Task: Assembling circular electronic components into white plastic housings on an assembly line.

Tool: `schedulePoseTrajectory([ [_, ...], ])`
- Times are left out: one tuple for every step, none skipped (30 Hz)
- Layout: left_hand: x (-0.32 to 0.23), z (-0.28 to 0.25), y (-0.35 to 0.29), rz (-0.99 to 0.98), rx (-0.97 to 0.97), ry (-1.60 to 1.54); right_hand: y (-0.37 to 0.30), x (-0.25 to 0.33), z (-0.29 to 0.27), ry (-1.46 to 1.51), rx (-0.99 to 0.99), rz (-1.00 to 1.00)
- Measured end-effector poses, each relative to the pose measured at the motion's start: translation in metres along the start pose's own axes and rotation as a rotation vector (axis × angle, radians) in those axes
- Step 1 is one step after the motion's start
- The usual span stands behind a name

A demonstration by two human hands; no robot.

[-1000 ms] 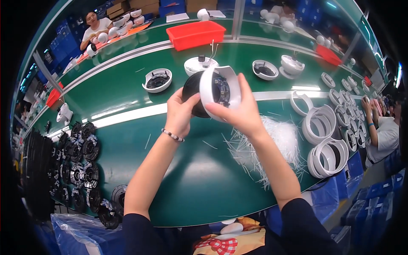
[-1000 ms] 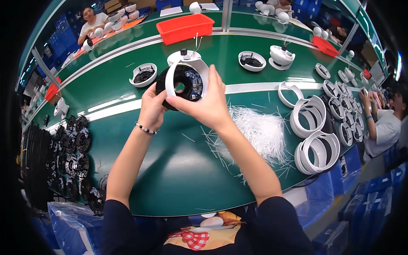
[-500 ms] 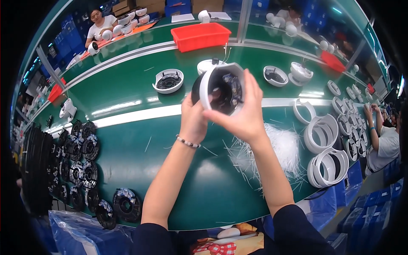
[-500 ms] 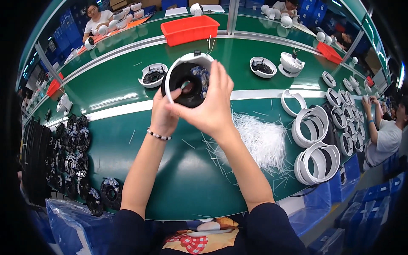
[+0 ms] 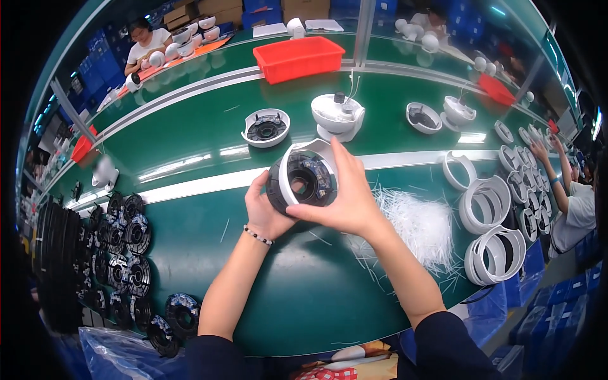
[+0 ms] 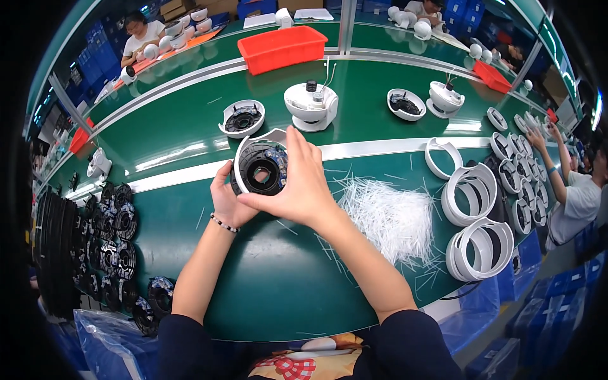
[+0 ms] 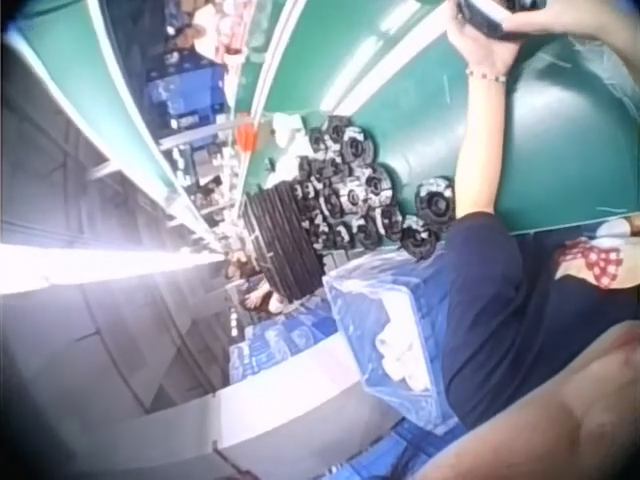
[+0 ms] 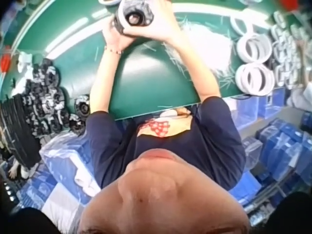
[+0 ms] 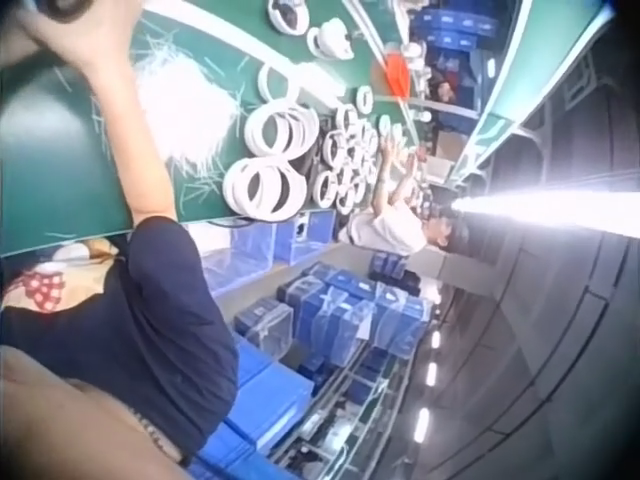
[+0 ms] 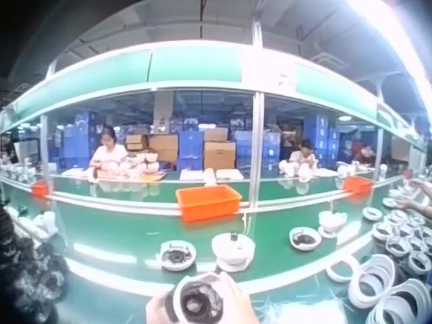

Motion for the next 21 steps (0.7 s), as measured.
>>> schedulePoseTrajectory([
  [0.001,-0.001,0.0,-0.001,-0.002,-0.003,0.001,-0.001,0.0,0.043,0.013,0.066],
  [0.002,-0.003,-0.002,0.008,-0.033,-0.005,0.0,-0.004,0.002,0.044,0.023,0.103],
  [0.002,-0.005,-0.002,0.018,-0.063,-0.004,0.0,-0.008,0.008,0.031,0.04,0.112],
  [0.003,-0.004,-0.002,0.033,-0.076,-0.026,-0.001,-0.011,0.014,0.019,0.057,0.122],
  [0.004,-0.004,-0.001,0.057,-0.074,-0.007,-0.001,-0.01,0.018,0.0,0.047,0.115],
  [0.004,-0.003,0.0,0.083,-0.074,0.009,-0.002,-0.007,0.019,0.01,0.063,0.092],
  [0.003,0.004,-0.001,0.077,-0.035,0.043,-0.002,-0.002,0.02,0.019,0.08,0.07],
  [0.003,0.003,-0.001,0.091,-0.045,0.052,-0.004,0.003,0.023,0.01,0.089,0.052],
  [0.002,0.003,0.0,0.1,-0.05,0.059,-0.004,0.005,0.023,0.005,0.09,0.051],
  [0.001,0.003,0.001,0.11,-0.056,0.066,-0.003,0.006,0.022,0.0,0.092,0.05],
  [0.001,0.004,0.001,0.11,-0.064,0.072,-0.003,0.005,0.021,0.011,0.113,0.081],
  [0.001,0.004,0.001,0.11,-0.069,0.071,-0.003,0.004,0.022,0.013,0.117,0.084],
  [0.002,0.004,0.001,0.1,-0.053,0.064,-0.003,0.002,0.022,0.0,0.101,0.073],
  [0.002,0.004,0.0,0.09,-0.038,0.057,-0.003,0.0,0.022,-0.014,0.085,0.063],
  [0.002,0.005,0.0,0.079,-0.048,0.054,-0.003,-0.004,0.023,0.035,0.086,0.076],
  [0.002,0.003,0.0,0.069,-0.008,0.039,-0.002,-0.006,0.022,0.1,0.092,0.109],
  [0.001,0.002,0.0,0.059,0.031,0.025,-0.001,-0.008,0.021,0.165,0.097,0.142],
  [0.001,0.006,-0.001,0.041,0.03,0.017,-0.002,-0.008,0.022,0.185,0.11,0.153],
  [0.002,0.005,0.001,0.061,0.009,0.027,-0.003,-0.008,0.024,0.121,0.105,0.109],
  [0.002,0.003,0.002,0.082,-0.013,0.037,-0.005,-0.007,0.027,0.057,0.1,0.065],
  [0.002,0.005,0.002,0.077,0.017,0.044,-0.005,-0.006,0.028,0.033,0.098,0.048],
])
Point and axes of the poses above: each hand's wrist, its own y-axis towards the middle knuckle, its own z-axis out of the palm, x = y × z, the point moved 4 cm from there along y, towards the middle knuckle
